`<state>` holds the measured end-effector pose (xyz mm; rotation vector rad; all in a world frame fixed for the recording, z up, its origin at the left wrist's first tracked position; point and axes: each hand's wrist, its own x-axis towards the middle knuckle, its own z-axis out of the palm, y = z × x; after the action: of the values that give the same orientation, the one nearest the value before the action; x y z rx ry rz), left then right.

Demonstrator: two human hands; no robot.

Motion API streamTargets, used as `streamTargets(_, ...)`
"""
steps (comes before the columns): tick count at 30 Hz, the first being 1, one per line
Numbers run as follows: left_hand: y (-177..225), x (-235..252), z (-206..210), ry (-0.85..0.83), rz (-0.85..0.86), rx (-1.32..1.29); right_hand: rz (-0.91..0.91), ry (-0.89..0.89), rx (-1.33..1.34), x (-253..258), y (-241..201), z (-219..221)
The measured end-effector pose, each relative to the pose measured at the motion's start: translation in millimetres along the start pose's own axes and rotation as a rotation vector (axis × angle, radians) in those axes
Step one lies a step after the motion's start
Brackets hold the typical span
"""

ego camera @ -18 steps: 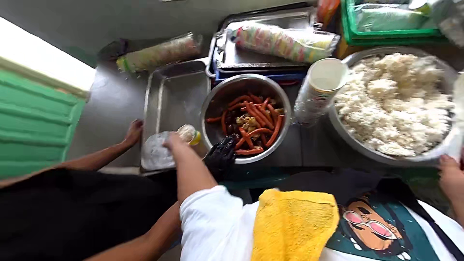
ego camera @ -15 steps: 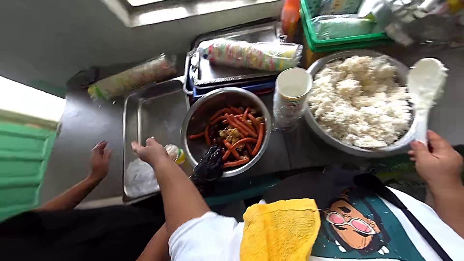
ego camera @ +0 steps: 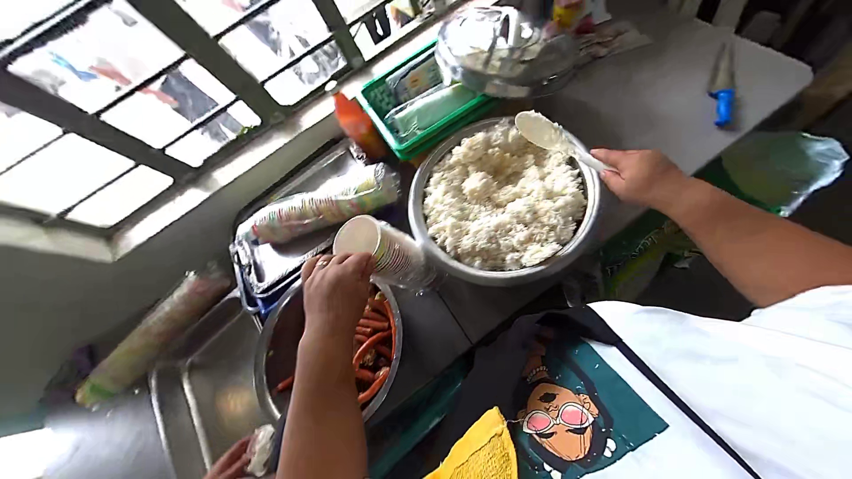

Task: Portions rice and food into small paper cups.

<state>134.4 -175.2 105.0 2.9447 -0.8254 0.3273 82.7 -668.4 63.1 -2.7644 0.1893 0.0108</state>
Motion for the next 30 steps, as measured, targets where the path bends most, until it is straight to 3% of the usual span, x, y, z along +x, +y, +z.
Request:
streamTargets(4, 2, 10, -23, -0.068, -0.081, 0.124, 0.061, -0.165, -0.103, 27, 11, -30)
streamTargets(7, 5, 11, -39, -0.016, -0.133, 0.092, 0.057, -0.281, -0.095, 51, 20, -15)
streamTargets(11, 29, -3, -73, 0.156, -0.234, 0.065, 0.296, -0.443, 0.285, 58, 39, -14)
streamTargets(14, 54, -25, -84, 0.285, -0.099, -0.004, 0.41, -0.553, 0.552, 43, 45, -17)
streamTargets(18, 86, -45, -43, 0.198, 0.143, -0.377, 0.418, -0.585, 0.698, 47, 14, 9)
streamTargets(22, 122, -52, 36, -0.033, 0.162, -0.921, 0.366, -0.575, 0.852, 55, -1, 41)
streamTargets(26, 140, -57, 70, -0.022, 0.015, -1.448, 0.329, -0.523, 0.896, 39, 12, 47)
streamTargets(30, 165, -52, 70, -0.084, -0.237, -1.525, 0.288, -0.423, 1.014, 24, 30, 60)
